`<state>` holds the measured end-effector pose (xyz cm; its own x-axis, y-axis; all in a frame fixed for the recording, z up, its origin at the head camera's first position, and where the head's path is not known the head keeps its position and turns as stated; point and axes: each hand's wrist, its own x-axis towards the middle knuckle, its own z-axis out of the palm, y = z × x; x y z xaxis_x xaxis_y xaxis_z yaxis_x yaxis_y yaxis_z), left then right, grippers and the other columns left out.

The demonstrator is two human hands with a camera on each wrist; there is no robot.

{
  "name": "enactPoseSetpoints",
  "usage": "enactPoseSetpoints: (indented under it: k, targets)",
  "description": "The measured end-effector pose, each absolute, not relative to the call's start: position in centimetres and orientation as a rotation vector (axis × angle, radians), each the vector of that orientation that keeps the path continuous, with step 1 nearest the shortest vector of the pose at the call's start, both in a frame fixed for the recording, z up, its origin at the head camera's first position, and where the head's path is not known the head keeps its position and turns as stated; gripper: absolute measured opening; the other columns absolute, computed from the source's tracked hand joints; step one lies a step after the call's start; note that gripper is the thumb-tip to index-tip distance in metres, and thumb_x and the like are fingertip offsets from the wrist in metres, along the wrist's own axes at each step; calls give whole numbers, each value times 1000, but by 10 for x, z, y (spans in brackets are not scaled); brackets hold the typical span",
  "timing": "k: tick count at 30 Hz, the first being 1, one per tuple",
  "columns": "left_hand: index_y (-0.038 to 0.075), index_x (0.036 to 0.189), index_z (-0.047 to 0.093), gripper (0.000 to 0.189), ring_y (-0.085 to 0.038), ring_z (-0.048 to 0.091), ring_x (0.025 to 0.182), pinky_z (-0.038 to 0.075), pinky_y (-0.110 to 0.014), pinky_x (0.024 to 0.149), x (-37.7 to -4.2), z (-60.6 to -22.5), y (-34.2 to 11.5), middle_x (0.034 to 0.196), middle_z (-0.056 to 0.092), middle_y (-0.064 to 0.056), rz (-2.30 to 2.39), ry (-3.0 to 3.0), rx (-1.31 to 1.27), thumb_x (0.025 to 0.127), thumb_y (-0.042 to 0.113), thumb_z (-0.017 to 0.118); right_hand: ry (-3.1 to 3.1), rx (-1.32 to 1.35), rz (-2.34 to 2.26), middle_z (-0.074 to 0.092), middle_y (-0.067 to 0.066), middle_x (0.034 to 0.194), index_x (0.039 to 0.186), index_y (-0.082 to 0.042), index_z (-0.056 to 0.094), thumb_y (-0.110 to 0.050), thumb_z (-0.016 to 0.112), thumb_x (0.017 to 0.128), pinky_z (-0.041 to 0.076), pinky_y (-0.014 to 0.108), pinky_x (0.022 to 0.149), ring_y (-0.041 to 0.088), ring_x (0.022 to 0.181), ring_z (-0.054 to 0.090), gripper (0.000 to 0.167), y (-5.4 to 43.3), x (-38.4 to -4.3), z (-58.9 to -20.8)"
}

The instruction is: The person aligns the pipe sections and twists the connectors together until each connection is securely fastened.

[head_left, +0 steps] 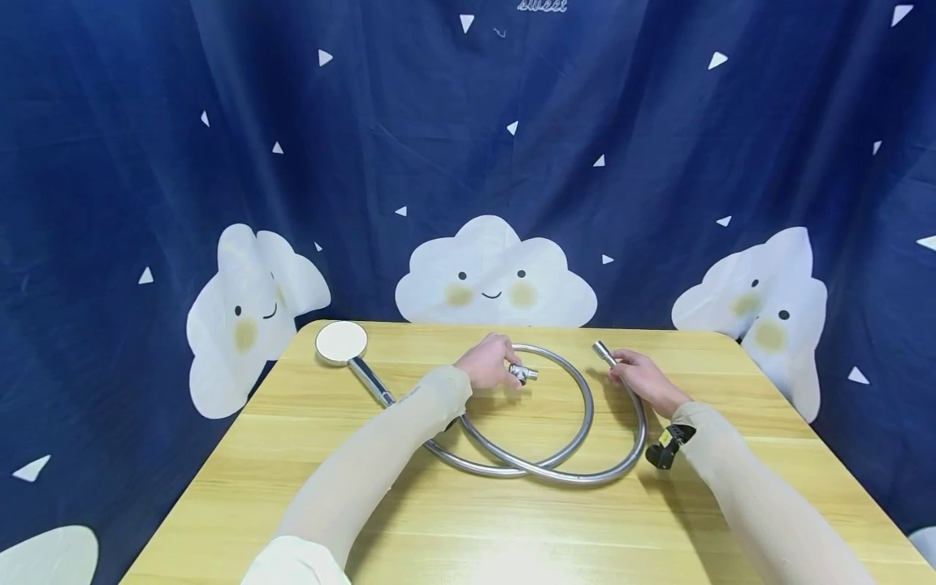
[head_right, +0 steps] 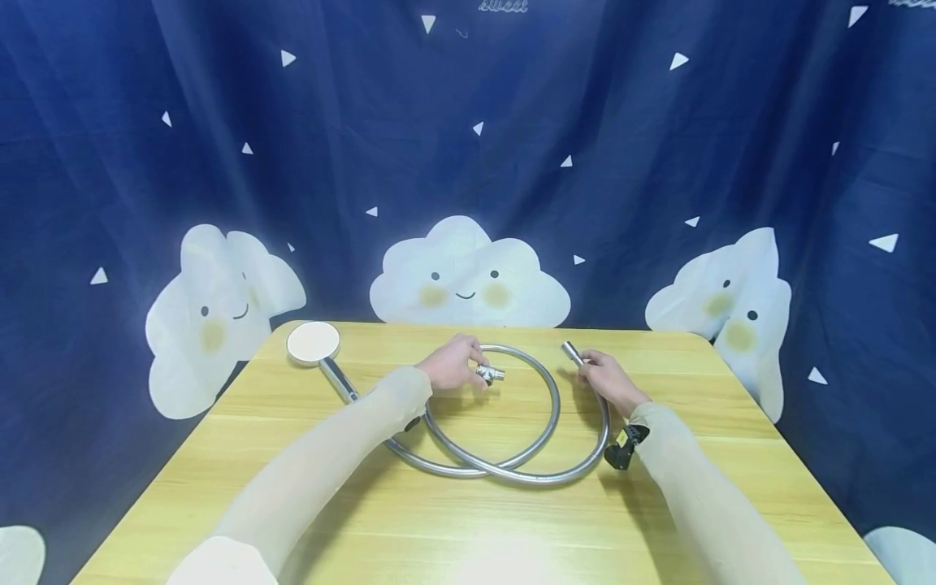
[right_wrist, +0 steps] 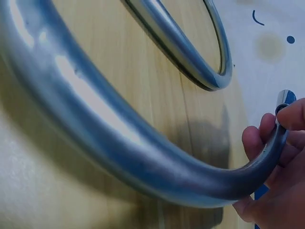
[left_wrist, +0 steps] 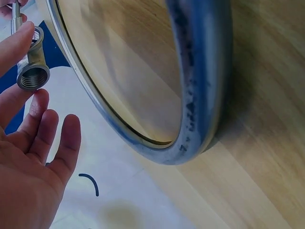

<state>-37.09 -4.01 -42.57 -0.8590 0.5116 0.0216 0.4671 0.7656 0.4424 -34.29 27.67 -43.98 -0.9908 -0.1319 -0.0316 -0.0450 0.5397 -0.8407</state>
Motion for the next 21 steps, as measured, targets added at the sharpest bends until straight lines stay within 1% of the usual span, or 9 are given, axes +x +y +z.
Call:
enactPoseSetpoints:
  k: [3, 6, 9, 16, 21]
  targets:
    - [17, 113, 78, 41, -16, 46, 114, 45, -32, 99, -371, -425, -40, 118, 59, 3, 675, 2859, 792, 76, 31, 88, 2668, -161, -1439, 62, 15, 89, 133, 11, 49, -12, 50, 99, 48, 33, 74, 24, 82, 58, 41, 276, -344, -437]
    - [16, 112, 78, 40, -16, 47, 113, 45, -32, 98, -372, -425, -41, 116, 59, 3, 676, 2862, 794, 75, 31, 89, 2681, -184, -1421, 61, 14, 87, 132, 10, 49, -22, 49, 105, 48, 34, 69, 23, 78, 58, 42, 276, -345, -435]
    - [16, 110, 79, 39, -16, 47, 111, 45, -32, 96, -373, -424, -42, 112, 59, 4, 676, 2870, 800, 75, 30, 89, 2713, -194, -1412, 62, 13, 86, 132, 7, 51, -29, 50, 106, 46, 30, 66, 23, 77, 58, 44, 277, -346, -435]
    - [17, 109, 79, 38, -15, 47, 110, 46, -31, 95, -376, -425, -42, 108, 58, 6, 663, 2888, 797, 75, 30, 89, 2769, -203, -1423, 63, 14, 86, 131, 0, 56, -28, 52, 106, 43, 26, 65, 23, 78, 57, 38, 276, -347, -437]
    - [18, 110, 79, 38, -14, 46, 110, 46, -31, 95, -376, -424, -42, 108, 58, 6, 650, 2896, 788, 76, 31, 88, 2777, -244, -1410, 63, 13, 84, 131, 0, 57, -26, 53, 105, 42, 26, 66, 21, 77, 56, 37, 272, -347, -433]
